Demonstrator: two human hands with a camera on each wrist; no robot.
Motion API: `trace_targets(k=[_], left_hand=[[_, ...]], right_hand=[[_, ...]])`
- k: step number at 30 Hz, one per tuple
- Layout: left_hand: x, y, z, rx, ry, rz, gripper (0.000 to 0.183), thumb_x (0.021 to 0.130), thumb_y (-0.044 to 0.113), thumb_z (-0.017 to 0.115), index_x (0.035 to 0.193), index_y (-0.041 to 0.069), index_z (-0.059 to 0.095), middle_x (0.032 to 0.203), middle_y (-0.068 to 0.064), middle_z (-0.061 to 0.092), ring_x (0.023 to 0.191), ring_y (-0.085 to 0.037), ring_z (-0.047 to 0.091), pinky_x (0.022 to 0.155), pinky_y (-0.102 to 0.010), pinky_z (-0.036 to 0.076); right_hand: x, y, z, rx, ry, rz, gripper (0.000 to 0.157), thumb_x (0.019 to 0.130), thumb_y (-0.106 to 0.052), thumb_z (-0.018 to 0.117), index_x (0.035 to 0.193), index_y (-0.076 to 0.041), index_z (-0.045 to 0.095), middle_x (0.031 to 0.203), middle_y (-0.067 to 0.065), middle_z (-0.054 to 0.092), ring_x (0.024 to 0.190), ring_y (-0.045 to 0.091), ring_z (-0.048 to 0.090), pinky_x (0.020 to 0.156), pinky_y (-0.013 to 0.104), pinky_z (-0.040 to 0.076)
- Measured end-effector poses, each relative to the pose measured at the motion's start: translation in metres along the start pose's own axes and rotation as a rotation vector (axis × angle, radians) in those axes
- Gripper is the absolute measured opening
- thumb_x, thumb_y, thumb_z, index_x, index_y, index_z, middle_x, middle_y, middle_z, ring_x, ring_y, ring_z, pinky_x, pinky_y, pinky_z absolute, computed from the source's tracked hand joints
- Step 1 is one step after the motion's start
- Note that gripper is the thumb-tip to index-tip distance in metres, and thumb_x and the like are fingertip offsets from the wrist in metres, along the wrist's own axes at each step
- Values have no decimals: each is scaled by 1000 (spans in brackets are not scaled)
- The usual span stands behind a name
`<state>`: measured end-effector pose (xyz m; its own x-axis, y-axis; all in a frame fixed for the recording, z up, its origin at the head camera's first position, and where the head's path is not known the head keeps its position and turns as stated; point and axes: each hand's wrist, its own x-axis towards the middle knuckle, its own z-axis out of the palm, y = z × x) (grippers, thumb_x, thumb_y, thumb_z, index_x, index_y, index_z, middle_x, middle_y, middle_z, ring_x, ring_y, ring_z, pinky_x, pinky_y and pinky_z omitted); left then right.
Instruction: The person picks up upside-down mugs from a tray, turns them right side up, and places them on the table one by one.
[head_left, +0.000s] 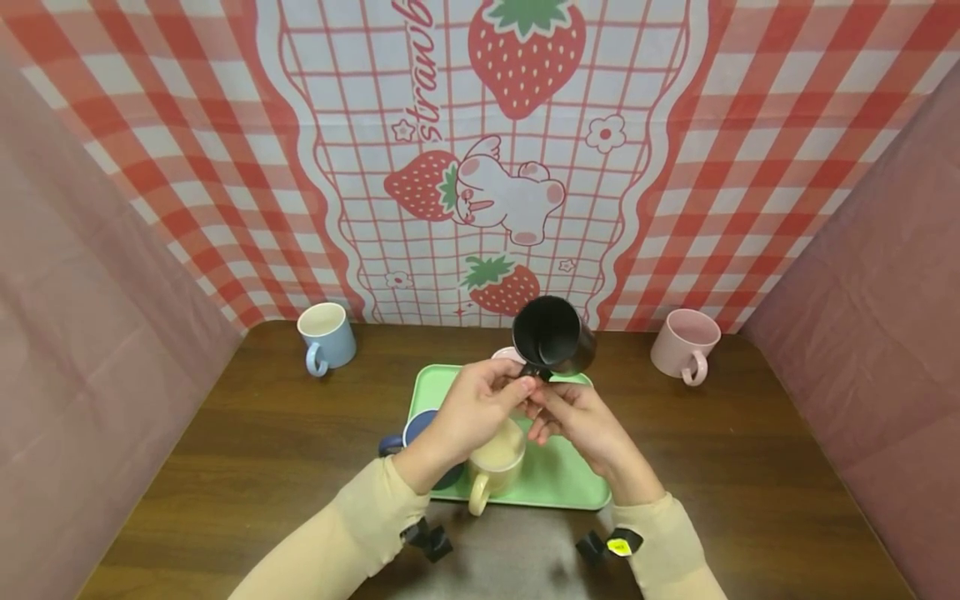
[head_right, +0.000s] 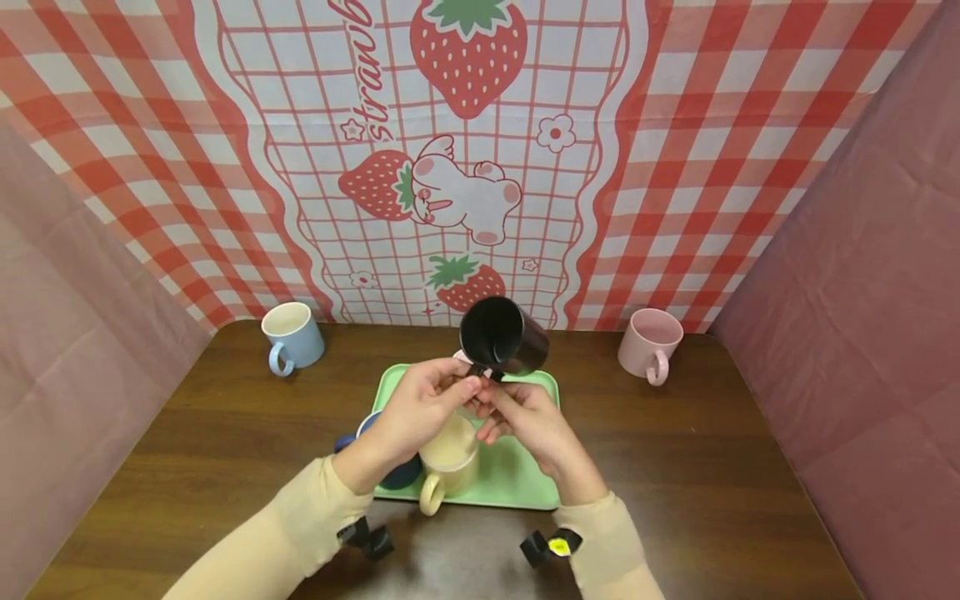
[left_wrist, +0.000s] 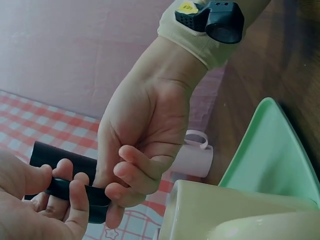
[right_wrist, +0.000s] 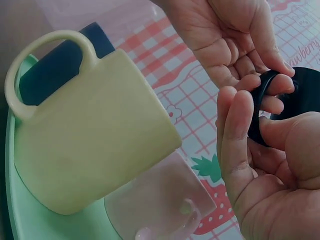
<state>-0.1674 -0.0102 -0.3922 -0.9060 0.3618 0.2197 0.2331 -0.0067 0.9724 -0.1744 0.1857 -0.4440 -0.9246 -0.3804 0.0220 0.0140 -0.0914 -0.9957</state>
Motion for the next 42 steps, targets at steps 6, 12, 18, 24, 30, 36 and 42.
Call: trace_targets(k=[6, 12, 18, 24, 30, 36, 42], left_hand=[[0, 1, -5, 36, 70, 34, 15, 107, 0, 67, 112, -12, 74, 101, -24, 79, 92, -29, 77, 88, -47, 66], [2, 4, -21, 77, 136, 40, 11, 107, 3, 69, 109, -6, 76, 98, -18, 79, 98, -37, 76, 89, -43, 65], [6, 5, -48, 124, 204, 53, 11, 106, 0, 69, 107, -8, 76, 95, -18, 80, 95, -37, 77, 82, -31, 63], [5, 1, -82, 207, 263, 3, 13, 108, 1, 66, 106, -7, 75, 96, -19, 80, 96, -29, 77, 82, -30, 62], [4, -12, -113, 252, 359, -34, 18, 110, 3, 62, 116, -10, 74, 101, -24, 79, 94, -25, 75, 76, -26, 61], [6, -30, -138, 293, 420, -80, 22, 112, 6, 61, 118, -11, 73, 105, -25, 79, 94, -27, 75, 75, -21, 59], [6, -45, -151, 311, 458, -129, 21, 112, 5, 59, 117, -11, 72, 106, -25, 78, 91, -15, 73, 73, -17, 57]], right_hand=[[-1, -6, 6, -171, 48, -24, 32, 115, -15, 58, 118, 16, 67, 94, 11, 67, 72, 16, 75, 66, 30, 63], [-3, -7, 4, -328, 51, -91, 30, 109, -11, 68, 124, 15, 70, 103, 22, 74, 78, 24, 77, 69, 33, 64], [-3, -1, 6, -538, -43, -236, 27, 103, -9, 76, 127, 3, 75, 115, 13, 79, 100, 23, 76, 81, 33, 63], [-5, 0, 13, -627, -153, -305, 45, 95, -13, 87, 135, -1, 70, 128, 10, 74, 112, 27, 73, 90, 37, 63], [-5, 1, 18, -711, -147, -285, 75, 82, -20, 98, 145, 1, 64, 138, 16, 70, 116, 28, 71, 91, 39, 62], [-3, 6, 20, -809, -186, -287, 73, 81, -27, 99, 141, 1, 68, 133, 10, 73, 115, 23, 68, 91, 40, 63], [-5, 6, 20, -845, -203, -322, 68, 83, -27, 98, 139, -1, 69, 130, 7, 74, 114, 19, 66, 94, 37, 61]])
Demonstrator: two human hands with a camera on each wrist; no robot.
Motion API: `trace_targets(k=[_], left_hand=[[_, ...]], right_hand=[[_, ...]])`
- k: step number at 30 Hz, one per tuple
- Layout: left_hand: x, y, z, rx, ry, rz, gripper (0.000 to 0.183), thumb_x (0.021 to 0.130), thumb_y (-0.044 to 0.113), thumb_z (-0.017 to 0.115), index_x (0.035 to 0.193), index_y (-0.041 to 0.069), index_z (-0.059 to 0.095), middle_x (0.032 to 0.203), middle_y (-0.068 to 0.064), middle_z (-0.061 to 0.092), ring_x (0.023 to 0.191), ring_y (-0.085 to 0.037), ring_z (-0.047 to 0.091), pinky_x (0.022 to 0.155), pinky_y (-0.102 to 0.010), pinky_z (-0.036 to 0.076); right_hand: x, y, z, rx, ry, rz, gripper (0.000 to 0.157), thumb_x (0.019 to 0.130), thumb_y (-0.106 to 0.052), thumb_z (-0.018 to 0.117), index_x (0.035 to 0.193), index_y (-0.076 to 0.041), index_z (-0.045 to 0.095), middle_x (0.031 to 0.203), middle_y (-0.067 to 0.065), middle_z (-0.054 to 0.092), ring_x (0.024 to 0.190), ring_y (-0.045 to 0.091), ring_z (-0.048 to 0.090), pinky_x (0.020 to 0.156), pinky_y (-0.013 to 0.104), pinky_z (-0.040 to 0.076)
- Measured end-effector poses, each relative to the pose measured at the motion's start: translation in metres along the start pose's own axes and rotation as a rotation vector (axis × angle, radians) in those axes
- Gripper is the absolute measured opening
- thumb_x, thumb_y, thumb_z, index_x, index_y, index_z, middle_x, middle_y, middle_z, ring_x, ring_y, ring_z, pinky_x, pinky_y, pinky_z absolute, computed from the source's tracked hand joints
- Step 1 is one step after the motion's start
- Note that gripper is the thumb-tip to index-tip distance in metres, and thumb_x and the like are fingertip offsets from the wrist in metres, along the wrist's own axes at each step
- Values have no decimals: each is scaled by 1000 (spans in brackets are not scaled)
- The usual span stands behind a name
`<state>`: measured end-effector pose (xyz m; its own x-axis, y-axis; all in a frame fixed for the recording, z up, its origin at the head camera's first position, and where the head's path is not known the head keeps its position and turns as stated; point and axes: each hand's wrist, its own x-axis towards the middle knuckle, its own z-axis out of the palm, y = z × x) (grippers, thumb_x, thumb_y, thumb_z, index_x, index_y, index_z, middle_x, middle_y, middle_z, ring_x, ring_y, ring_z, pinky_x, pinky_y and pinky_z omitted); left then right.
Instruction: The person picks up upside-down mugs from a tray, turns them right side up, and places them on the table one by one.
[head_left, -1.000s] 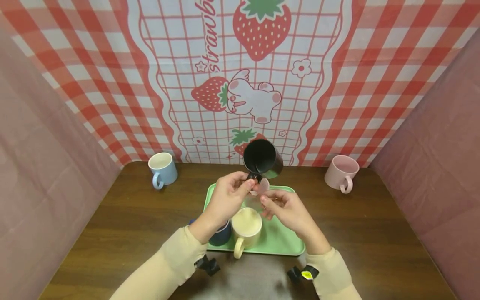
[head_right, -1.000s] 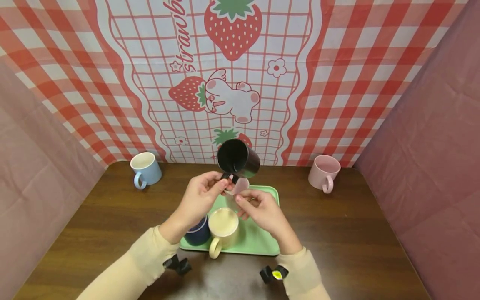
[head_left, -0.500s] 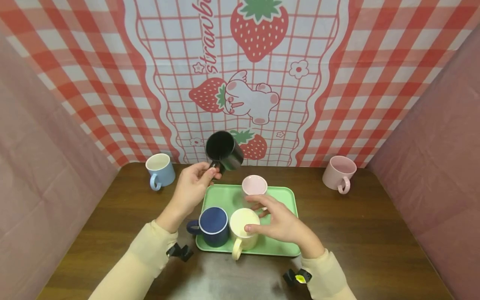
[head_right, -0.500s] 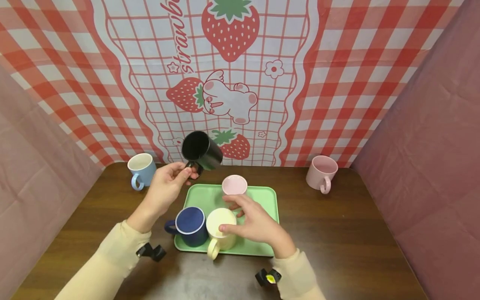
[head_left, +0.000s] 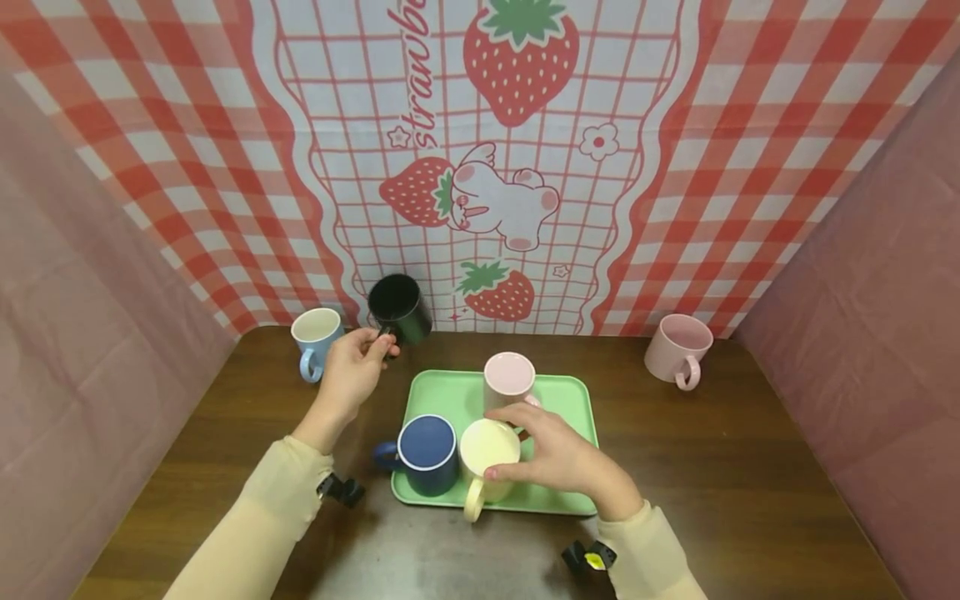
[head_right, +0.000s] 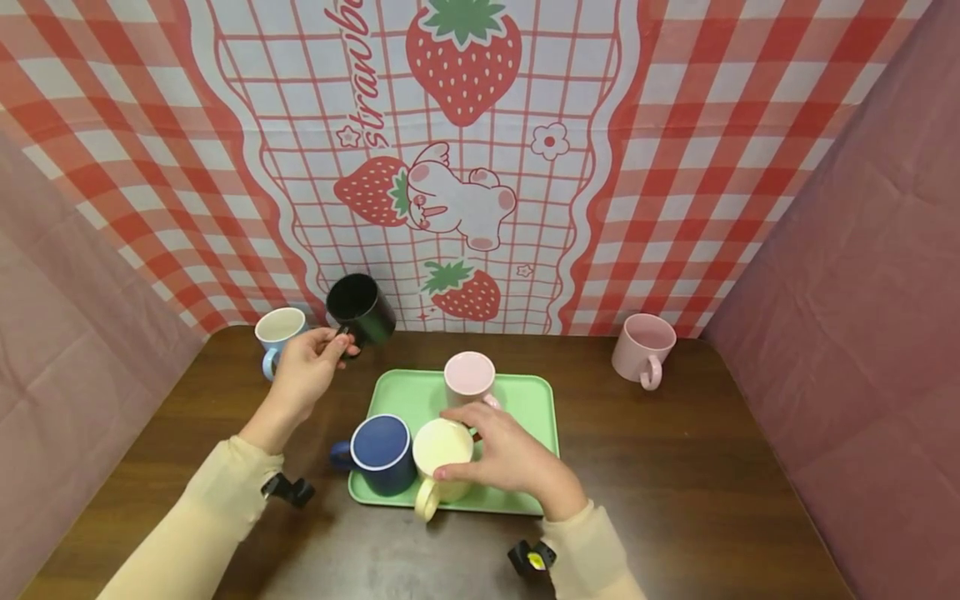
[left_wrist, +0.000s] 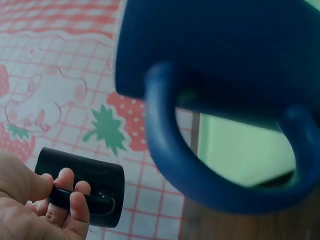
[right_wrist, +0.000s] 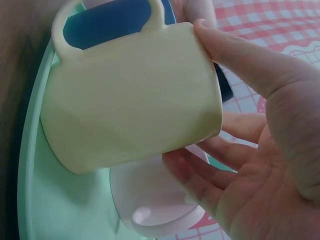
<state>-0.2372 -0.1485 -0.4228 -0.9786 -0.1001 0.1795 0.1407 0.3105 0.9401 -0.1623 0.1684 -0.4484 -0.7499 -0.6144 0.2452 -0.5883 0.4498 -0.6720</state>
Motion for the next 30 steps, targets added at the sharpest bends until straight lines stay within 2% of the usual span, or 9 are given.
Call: trace_targets(k=[3, 5, 11, 14, 23, 30], left_hand=[[2, -7, -1, 28, 12, -18, 22, 113, 6, 59, 116, -11, 72, 104, -24, 79, 88, -9, 71, 73, -18, 57], [3, -11, -2, 46, 18, -32, 22, 113, 7, 58, 116, -10, 73, 103, -23, 79, 88, -10, 71, 72, -18, 56], [6, -23, -2, 76, 36, -68, 24, 113, 8, 58, 115, -9, 74, 101, -21, 80, 98, -29, 76, 70, -17, 54], [7, -29, -2, 108, 47, -73, 25, 112, 10, 59, 114, -9, 75, 99, -20, 81, 101, -33, 75, 70, -18, 51], [9, -40, 1, 172, 70, -102, 26, 112, 11, 60, 112, -8, 77, 98, -18, 82, 108, -34, 73, 84, -30, 49], [10, -45, 2, 186, 90, -112, 25, 111, 11, 61, 109, -8, 78, 95, -18, 82, 105, -34, 72, 81, -29, 48]], right_hand=[[0, -1, 0, -11, -2, -6, 68, 84, -28, 98, 139, -1, 69, 131, 8, 73, 115, 19, 66, 97, 39, 60], [0, 0, 0, -21, -3, -7, 68, 84, -28, 97, 139, -1, 69, 131, 8, 73, 116, 20, 67, 100, 40, 58], [0, 0, 0, -30, -17, 16, 69, 86, -31, 96, 141, 0, 68, 135, 9, 72, 119, 22, 66, 104, 43, 56], [0, 0, -1, -27, -22, 30, 70, 87, -32, 95, 142, 0, 68, 136, 10, 72, 120, 22, 66, 105, 44, 56], [-2, 0, 0, -24, -19, 32, 70, 86, -31, 95, 142, 1, 67, 135, 10, 71, 120, 22, 65, 105, 44, 56], [-2, 0, 0, -16, -14, 30, 69, 86, -30, 95, 142, 1, 67, 135, 9, 71, 119, 21, 65, 105, 42, 55]])
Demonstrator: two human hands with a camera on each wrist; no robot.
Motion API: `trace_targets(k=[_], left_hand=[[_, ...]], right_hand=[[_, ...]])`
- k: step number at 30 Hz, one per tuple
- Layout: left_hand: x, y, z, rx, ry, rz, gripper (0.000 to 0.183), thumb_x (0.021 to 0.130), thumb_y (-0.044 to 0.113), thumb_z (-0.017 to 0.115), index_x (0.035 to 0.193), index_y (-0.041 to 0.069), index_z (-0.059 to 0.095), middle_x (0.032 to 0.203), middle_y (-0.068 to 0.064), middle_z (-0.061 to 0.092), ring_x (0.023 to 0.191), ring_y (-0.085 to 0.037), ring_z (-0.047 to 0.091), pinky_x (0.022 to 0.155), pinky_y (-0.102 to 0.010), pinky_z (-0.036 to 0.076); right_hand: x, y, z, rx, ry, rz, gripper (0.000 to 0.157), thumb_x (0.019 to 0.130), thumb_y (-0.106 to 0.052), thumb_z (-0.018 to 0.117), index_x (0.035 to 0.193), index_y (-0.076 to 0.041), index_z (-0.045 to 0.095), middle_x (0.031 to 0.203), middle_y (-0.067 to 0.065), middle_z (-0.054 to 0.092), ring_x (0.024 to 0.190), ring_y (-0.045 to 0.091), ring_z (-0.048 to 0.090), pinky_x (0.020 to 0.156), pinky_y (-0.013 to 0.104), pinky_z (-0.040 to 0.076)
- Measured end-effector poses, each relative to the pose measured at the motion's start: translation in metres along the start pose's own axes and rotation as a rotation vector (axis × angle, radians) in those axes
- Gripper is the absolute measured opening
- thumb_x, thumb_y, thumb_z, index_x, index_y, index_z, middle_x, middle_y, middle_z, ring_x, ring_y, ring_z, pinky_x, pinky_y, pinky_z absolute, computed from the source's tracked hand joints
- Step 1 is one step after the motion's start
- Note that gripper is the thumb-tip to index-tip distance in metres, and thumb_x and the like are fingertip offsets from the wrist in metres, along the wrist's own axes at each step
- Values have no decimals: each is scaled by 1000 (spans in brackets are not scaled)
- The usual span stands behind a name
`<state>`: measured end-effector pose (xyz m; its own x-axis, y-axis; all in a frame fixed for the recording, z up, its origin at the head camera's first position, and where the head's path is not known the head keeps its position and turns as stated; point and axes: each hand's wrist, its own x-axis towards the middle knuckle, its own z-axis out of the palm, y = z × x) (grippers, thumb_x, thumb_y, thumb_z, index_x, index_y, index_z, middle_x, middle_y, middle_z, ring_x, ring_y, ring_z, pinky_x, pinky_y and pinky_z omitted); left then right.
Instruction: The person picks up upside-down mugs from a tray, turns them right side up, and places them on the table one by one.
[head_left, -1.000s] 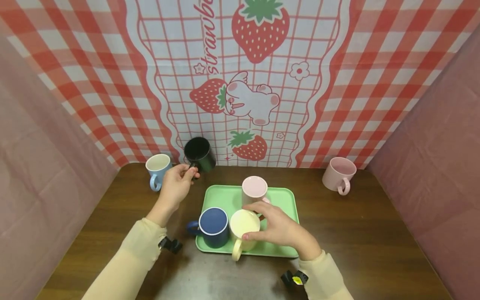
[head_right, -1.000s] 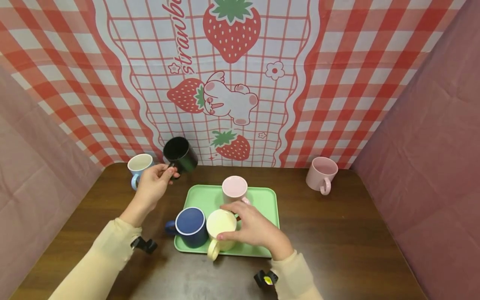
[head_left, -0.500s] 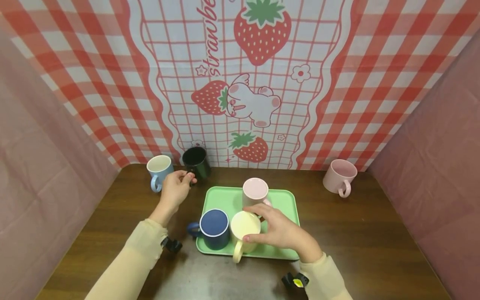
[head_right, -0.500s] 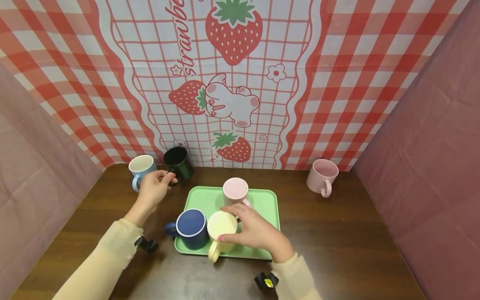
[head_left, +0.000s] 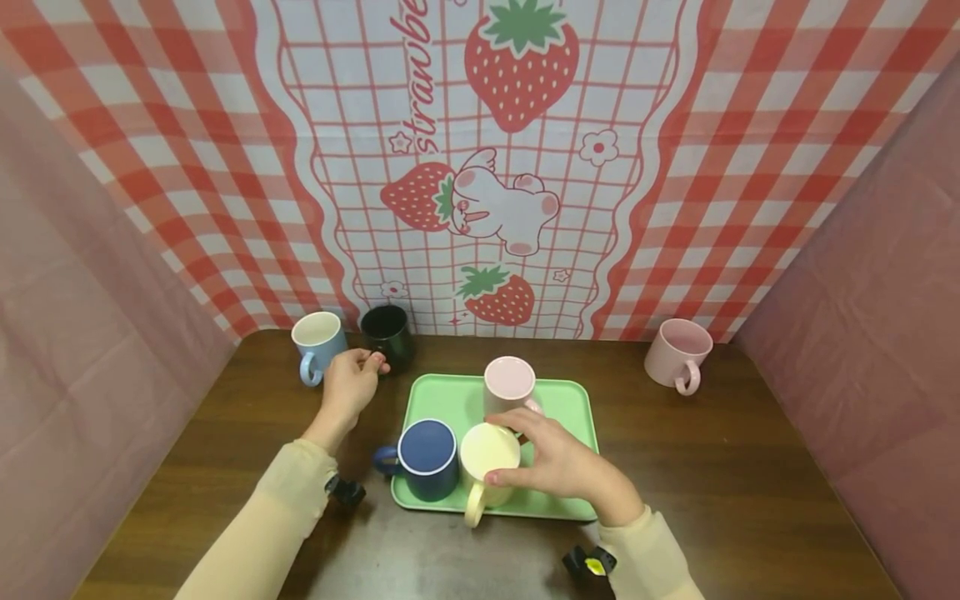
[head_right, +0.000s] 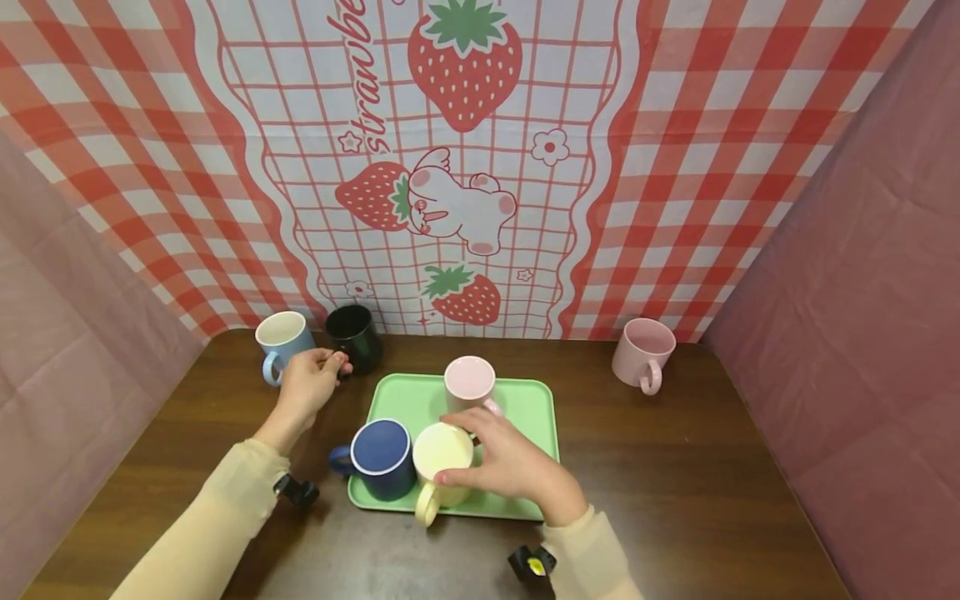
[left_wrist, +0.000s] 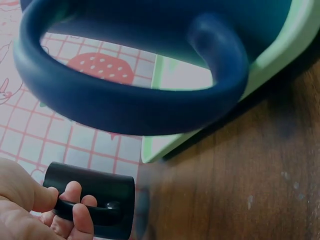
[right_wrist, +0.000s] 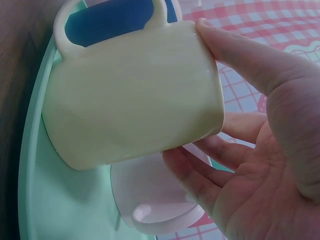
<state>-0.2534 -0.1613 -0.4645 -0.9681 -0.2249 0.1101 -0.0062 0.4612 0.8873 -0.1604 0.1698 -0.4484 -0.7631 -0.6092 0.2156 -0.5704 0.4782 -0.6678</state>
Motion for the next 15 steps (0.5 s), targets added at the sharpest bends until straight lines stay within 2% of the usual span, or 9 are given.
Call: trace_targets(k=[8, 15], left_hand=[[2, -6, 3, 35, 16, 4, 25, 111, 11, 62, 105, -5, 80, 92, -15, 82, 95, -27, 67, 76, -29, 46], [3, -11, 4, 39, 13, -16, 25, 111, 12, 62, 108, -7, 78, 93, -15, 82, 98, -29, 70, 76, -28, 48]], right_hand=[[-1, 4, 1, 0, 7, -20, 69, 87, -30, 95, 141, 1, 67, 133, 10, 72, 117, 22, 65, 103, 42, 56], [0, 4, 2, 19, -1, -11, 69, 86, -27, 96, 142, 1, 66, 133, 9, 71, 116, 17, 64, 102, 39, 56]])
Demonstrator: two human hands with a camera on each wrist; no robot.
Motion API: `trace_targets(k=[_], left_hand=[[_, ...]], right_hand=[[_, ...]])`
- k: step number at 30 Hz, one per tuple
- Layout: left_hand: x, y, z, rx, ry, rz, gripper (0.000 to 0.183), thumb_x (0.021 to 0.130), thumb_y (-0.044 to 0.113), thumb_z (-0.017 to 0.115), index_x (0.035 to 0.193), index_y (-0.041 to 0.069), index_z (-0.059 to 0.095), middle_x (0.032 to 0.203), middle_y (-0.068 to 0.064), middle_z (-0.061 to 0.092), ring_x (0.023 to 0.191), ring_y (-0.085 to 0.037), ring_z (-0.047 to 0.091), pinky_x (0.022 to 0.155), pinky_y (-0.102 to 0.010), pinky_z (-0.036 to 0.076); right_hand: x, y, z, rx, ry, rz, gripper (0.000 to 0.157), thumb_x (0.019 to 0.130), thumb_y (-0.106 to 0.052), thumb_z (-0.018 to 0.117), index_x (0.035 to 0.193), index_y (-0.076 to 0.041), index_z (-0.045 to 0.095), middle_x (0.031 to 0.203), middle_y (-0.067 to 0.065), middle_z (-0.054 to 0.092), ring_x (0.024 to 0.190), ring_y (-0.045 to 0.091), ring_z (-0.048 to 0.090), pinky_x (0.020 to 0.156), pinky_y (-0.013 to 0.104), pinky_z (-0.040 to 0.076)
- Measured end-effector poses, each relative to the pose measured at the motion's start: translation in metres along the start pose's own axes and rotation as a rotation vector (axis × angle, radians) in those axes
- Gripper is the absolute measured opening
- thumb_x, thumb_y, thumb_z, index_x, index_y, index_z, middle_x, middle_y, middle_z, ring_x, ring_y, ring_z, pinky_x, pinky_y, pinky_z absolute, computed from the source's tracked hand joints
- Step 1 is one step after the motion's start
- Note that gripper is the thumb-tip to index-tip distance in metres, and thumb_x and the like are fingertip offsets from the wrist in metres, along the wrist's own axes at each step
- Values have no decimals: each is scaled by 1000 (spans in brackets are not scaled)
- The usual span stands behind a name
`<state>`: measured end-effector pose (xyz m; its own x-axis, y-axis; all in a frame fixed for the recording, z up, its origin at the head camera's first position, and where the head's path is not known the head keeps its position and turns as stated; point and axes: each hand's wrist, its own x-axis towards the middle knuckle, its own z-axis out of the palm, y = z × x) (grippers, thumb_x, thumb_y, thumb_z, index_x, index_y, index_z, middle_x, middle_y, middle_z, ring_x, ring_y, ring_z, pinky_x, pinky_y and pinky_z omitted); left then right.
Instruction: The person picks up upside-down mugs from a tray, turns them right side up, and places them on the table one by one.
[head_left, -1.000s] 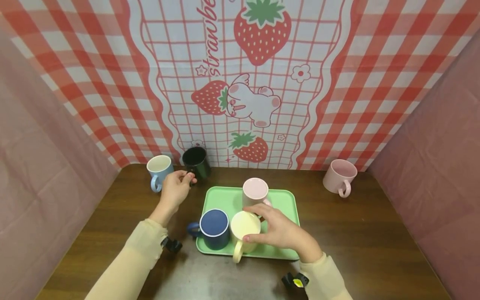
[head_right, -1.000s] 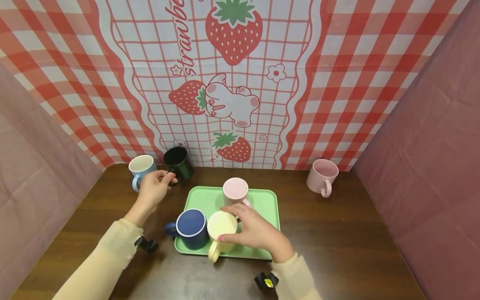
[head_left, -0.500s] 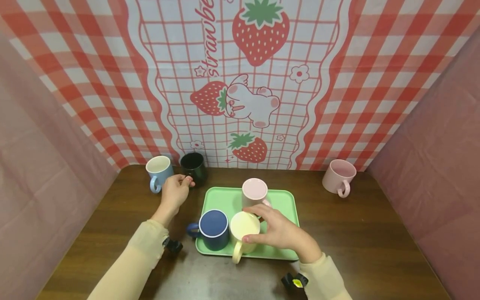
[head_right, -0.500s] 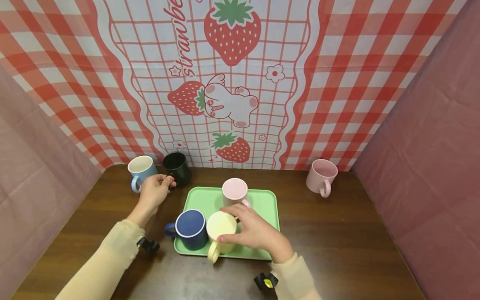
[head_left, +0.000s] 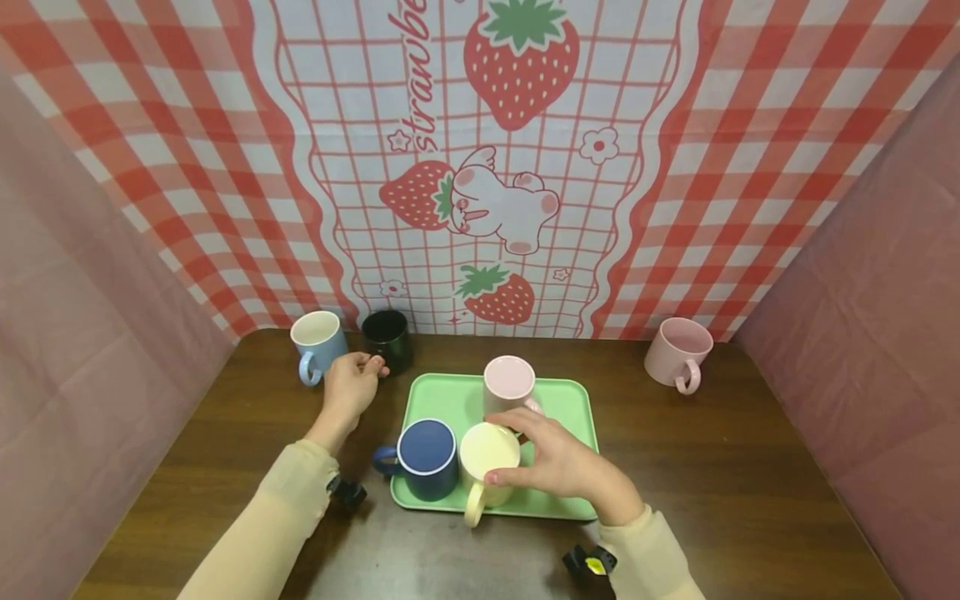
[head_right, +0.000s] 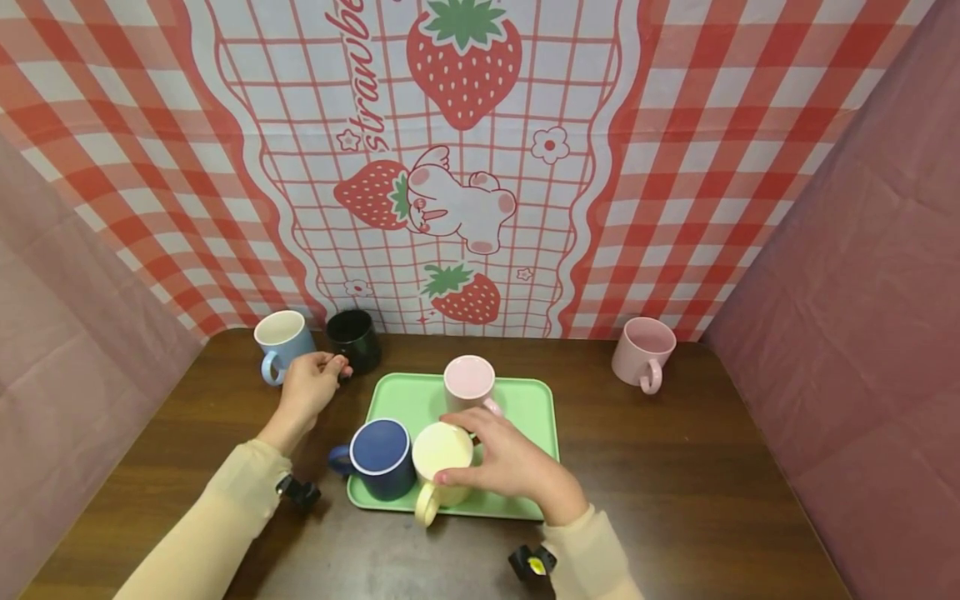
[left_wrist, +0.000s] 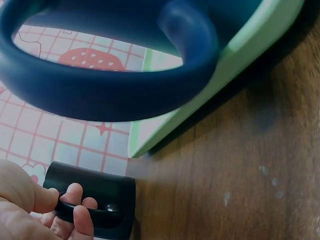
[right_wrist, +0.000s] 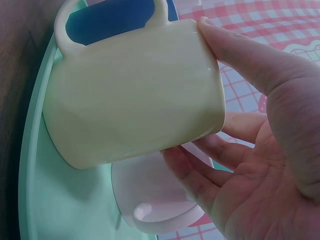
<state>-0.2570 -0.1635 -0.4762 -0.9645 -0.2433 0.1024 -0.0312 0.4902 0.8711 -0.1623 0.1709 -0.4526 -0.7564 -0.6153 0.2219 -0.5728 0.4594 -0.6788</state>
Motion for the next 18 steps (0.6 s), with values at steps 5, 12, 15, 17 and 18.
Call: trace_targets(k=[5, 12, 15, 17, 18], left_hand=[[0, -2, -1, 5, -4, 0, 25, 111, 12, 62, 109, -7, 78, 94, -14, 82, 95, -27, 70, 75, -28, 48], [0, -3, -3, 52, -18, 34, 24, 110, 13, 64, 108, -5, 80, 94, -15, 82, 81, -20, 70, 71, -27, 51], [1, -3, -4, 61, -23, 40, 24, 110, 13, 64, 108, -5, 80, 94, -15, 82, 76, -15, 69, 69, -25, 51], [1, -3, -4, 60, -29, 38, 25, 110, 13, 63, 108, -5, 80, 94, -15, 82, 74, -12, 68, 67, -24, 51], [1, -3, -4, 60, -34, 38, 25, 110, 13, 63, 109, -5, 80, 95, -15, 82, 73, -12, 68, 67, -24, 51]], right_hand=[[0, 0, 0, 6, -3, 10, 69, 86, -29, 96, 142, 1, 67, 134, 8, 71, 116, 18, 64, 102, 39, 56], [-1, 0, -1, 11, -12, 20, 71, 87, -31, 95, 142, 2, 66, 135, 11, 70, 118, 23, 64, 102, 42, 55], [-1, -1, -1, 16, -19, 30, 71, 87, -31, 95, 143, 2, 66, 136, 12, 70, 118, 24, 64, 103, 43, 55], [-1, -1, -2, 20, -21, 32, 71, 87, -31, 95, 143, 2, 66, 136, 12, 70, 118, 23, 64, 103, 43, 56], [0, -1, -2, 23, -21, 31, 71, 87, -30, 95, 143, 2, 66, 135, 12, 70, 117, 23, 64, 102, 43, 56]])
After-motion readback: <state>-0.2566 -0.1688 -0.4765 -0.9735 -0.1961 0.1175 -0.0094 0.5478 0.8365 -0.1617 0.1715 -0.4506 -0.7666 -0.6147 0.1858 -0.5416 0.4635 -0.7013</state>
